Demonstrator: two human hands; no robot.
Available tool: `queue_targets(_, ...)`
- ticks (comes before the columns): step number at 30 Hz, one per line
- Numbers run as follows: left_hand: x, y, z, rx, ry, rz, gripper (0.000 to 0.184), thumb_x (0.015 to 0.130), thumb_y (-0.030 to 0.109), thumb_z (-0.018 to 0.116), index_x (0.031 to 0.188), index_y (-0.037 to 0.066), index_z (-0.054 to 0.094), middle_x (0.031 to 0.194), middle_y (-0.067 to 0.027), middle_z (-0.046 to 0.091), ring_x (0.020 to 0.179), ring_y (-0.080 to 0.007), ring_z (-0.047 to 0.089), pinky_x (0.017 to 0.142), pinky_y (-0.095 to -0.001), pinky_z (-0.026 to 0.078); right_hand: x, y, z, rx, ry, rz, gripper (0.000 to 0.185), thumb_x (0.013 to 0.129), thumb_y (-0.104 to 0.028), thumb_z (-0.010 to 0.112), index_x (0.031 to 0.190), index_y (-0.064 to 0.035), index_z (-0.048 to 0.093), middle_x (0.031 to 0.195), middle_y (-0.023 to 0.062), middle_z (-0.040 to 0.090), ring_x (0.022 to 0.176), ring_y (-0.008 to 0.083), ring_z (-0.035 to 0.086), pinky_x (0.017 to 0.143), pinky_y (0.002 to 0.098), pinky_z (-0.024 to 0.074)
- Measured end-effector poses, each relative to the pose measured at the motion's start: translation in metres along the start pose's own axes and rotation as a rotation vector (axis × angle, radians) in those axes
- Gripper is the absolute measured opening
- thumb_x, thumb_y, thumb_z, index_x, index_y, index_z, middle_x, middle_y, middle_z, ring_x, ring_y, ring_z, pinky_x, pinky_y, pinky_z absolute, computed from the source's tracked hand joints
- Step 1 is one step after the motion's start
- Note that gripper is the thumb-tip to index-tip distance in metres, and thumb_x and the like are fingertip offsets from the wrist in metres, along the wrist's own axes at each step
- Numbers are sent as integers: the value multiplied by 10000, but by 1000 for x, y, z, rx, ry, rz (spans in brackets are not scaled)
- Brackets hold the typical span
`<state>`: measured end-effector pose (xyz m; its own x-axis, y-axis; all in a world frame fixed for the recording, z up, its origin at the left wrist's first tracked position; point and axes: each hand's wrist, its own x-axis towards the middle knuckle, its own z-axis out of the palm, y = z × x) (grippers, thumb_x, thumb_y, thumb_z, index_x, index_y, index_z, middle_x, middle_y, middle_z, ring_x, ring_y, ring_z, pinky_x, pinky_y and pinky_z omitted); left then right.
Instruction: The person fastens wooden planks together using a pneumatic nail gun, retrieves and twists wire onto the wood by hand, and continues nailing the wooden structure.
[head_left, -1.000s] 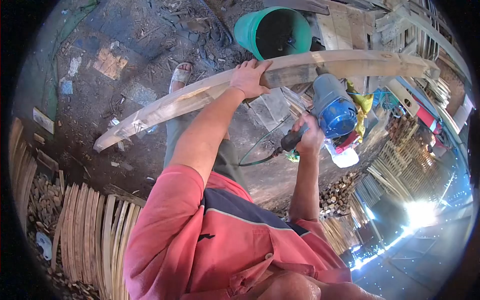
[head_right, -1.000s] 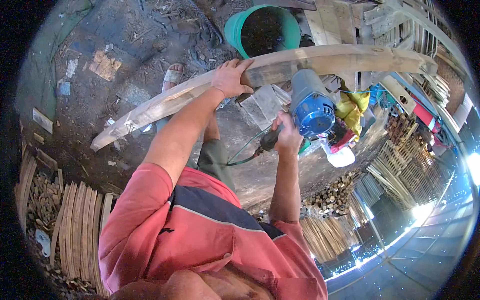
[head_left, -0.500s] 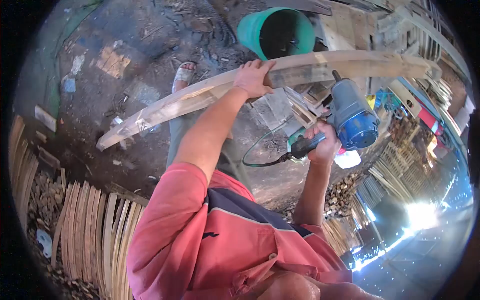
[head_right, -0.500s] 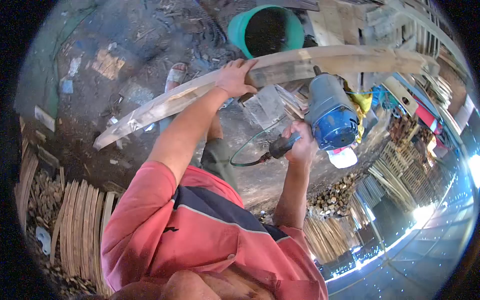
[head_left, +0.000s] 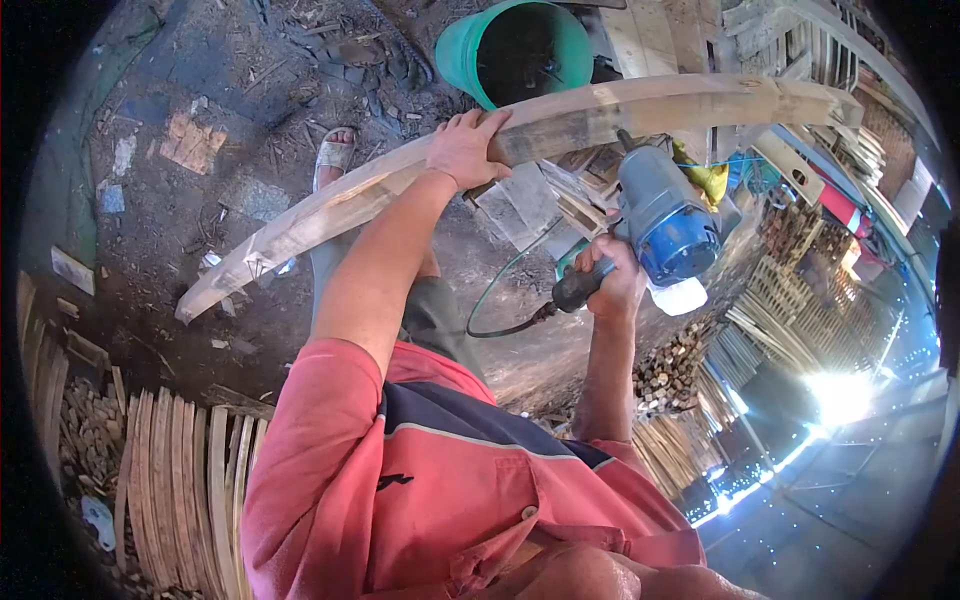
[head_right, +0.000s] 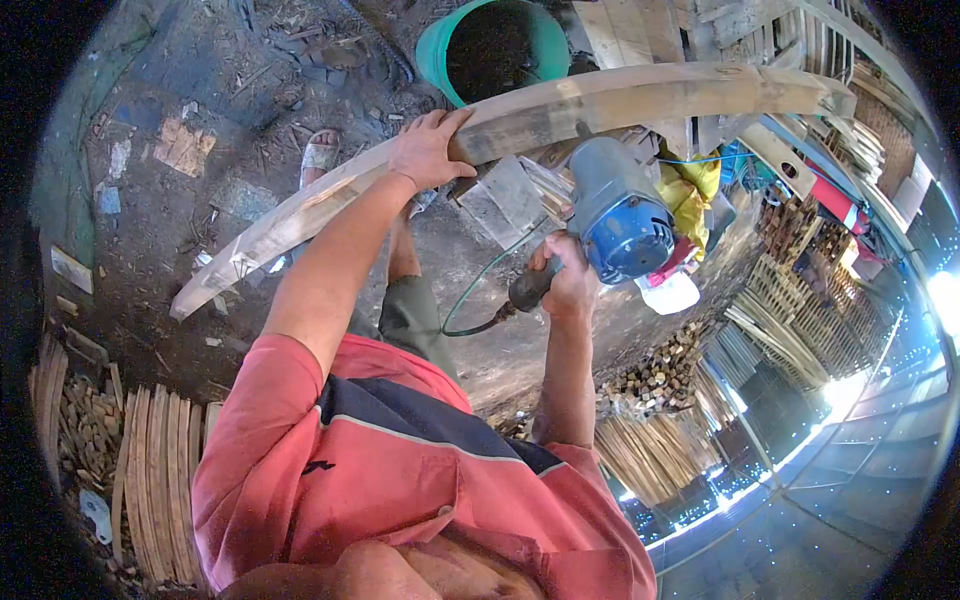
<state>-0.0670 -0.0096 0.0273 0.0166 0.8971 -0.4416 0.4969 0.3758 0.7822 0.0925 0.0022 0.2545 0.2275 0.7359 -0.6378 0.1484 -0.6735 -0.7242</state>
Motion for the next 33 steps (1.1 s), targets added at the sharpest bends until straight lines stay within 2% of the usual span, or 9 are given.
queue_targets(8,-3,-1,-8,-7,-28,-8,955,655,453,854,1482,325,393,1394,-145,494,1302,-365,469,1085,-482,377,4,5,21,-283,86,-51,415,800,-99,627,1184,23,529,644,47,478,496,190,492,490,340,443)
queue_targets(14,-1,-8,-3,-48,-17,16,953,660,435,859,1485,319,397,1387,-143,494,1308,-364,458,1070,-496,381,7,1,28,-237,73,-102,374,792,-88,634,1139,22,550,619,46,474,481,187,502,458,330,438)
queue_targets(15,-1,-8,-3,-61,-19,8,954,659,431,860,1485,320,398,1387,-142,492,1308,-366,456,1068,-502,381,5,-3,33,-204,94,-104,91,767,-20,621,835,-8,561,655,57,484,467,198,500,462,331,430)
queue_targets(18,-2,-8,-2,-89,-25,6,953,657,425,863,1485,321,402,1385,-137,488,1306,-367,450,1066,-520,375,22,4,31,-298,98,-93,209,813,-50,622,1006,-6,556,615,48,487,461,183,494,444,323,433)
queue_targets(22,-2,-10,1,-74,-16,-8,949,658,426,861,1484,324,406,1370,-129,494,1307,-354,441,1068,-523,363,26,-5,54,-246,198,-8,136,815,-37,627,927,-56,553,602,41,476,441,178,477,419,312,410)
queue_targets(24,-3,-13,-3,-71,-33,-33,954,656,429,862,1485,324,402,1381,-131,486,1319,-352,430,1074,-519,356,29,-6,43,-171,140,69,132,817,-56,628,919,-64,546,615,39,472,473,185,476,449,324,424)
queue_targets(26,-5,-9,-11,-100,-76,-40,964,652,435,862,1487,322,393,1414,-140,465,1344,-355,413,1088,-518,344,14,-11,35,-55,153,-63,120,773,-9,642,831,-33,539,622,66,479,510,194,502,474,320,452)
queue_targets(29,-12,-5,-4,-113,-84,-49,966,654,429,864,1487,313,392,1420,-143,462,1358,-364,397,1092,-527,339,-8,-51,43,-130,67,-108,95,770,-52,619,745,-36,528,613,83,485,533,218,512,530,351,469)
queue_targets(33,-3,-9,-11,-106,-62,-72,961,652,410,869,1482,305,396,1429,-134,463,1355,-363,400,1103,-530,329,1,-51,7,-102,92,13,107,783,-80,593,702,-36,539,620,85,487,540,222,507,566,347,464)
